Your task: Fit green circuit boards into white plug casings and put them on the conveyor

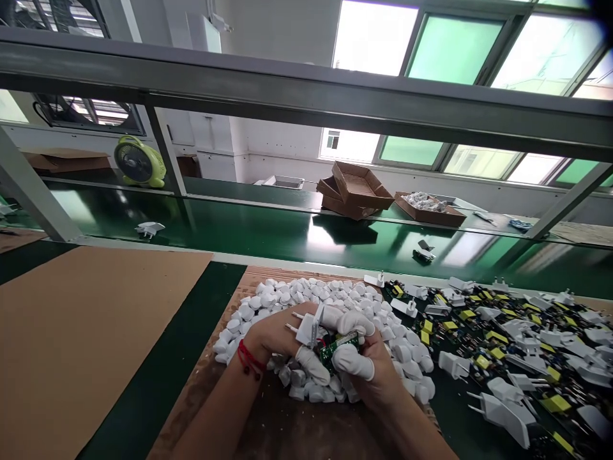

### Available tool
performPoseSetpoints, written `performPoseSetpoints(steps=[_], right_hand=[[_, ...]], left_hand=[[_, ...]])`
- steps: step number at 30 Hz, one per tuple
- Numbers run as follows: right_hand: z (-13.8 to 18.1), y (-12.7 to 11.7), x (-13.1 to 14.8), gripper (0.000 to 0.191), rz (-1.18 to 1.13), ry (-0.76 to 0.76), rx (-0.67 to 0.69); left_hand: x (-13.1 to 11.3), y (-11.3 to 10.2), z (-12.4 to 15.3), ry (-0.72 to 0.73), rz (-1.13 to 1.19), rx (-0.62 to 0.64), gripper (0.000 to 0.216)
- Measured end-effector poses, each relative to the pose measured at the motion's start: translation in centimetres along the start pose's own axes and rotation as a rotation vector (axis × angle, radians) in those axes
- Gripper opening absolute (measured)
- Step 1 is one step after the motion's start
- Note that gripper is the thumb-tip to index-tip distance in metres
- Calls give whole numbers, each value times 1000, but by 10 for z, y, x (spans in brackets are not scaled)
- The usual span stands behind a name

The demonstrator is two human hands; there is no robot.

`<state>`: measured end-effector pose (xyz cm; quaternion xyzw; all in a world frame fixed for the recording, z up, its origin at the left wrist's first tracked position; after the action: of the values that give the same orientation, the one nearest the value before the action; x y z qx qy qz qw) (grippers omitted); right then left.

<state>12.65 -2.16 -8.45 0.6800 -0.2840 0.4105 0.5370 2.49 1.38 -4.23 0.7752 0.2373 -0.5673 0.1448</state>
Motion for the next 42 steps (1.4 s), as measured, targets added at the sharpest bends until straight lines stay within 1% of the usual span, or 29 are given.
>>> performPoseSetpoints(steps=[5, 7, 9, 13, 16, 18, 21, 23, 26, 30, 33, 36, 39, 41, 42], right_hand=[[0, -9, -3, 41, 80, -5, 21], [0, -10, -1, 40, 102, -10, 29], [1, -9, 2, 34, 117, -21, 42], [1, 0, 9, 30, 82, -39, 69], [1, 5, 11, 28, 51, -37, 96], [1, 4, 10, 28, 41, -35, 84], [1, -3, 8, 32, 77, -39, 32], [1, -6, 8, 34, 119, -59, 2], [0, -9, 11, 29, 135, -72, -43], [-1, -7, 12, 26, 47, 13, -70], [-1, -7, 11, 24, 23, 35, -83], [-1, -12, 8, 22, 10, 13, -121], [-1, -16, 8, 19, -12, -37, -171], [-1, -17, 11, 25, 28, -49, -196], [-1, -16, 13, 32, 53, -49, -204]], left_hand=[[6, -4, 3, 28, -11, -42, 72], [7, -4, 4, 34, -33, -22, 74], [5, -3, 3, 35, -64, 12, 74], [-3, -1, 0, 31, -94, 98, 75], [-7, 1, -2, 41, -70, 129, 80], [-7, 2, -2, 32, -42, 137, 81], [-5, 5, -1, -5, 7, 147, 78], [-4, 6, -1, -18, 30, 125, 76], [-4, 6, -2, -13, 31, 86, 76], [-3, 6, -2, -43, 29, 84, 75], [-2, 6, -3, -21, 53, 57, 73], [1, 8, -6, 31, 132, -28, 75], [7, 11, -9, 74, 246, -174, 75], [12, 14, -10, 87, 307, -236, 72], [14, 17, -11, 92, 335, -253, 71]])
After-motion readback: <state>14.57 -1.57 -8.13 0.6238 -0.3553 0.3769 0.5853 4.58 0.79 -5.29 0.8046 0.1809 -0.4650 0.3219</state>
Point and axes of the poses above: each hand's wrist, its own z-axis away from the middle knuckle, its own y-axis out of the palm, x = y × z, the point moved 5 cm from there along -z, towards the middle knuckle, and after that the axes turned 7 degrees about y, right-handed, at the moved point
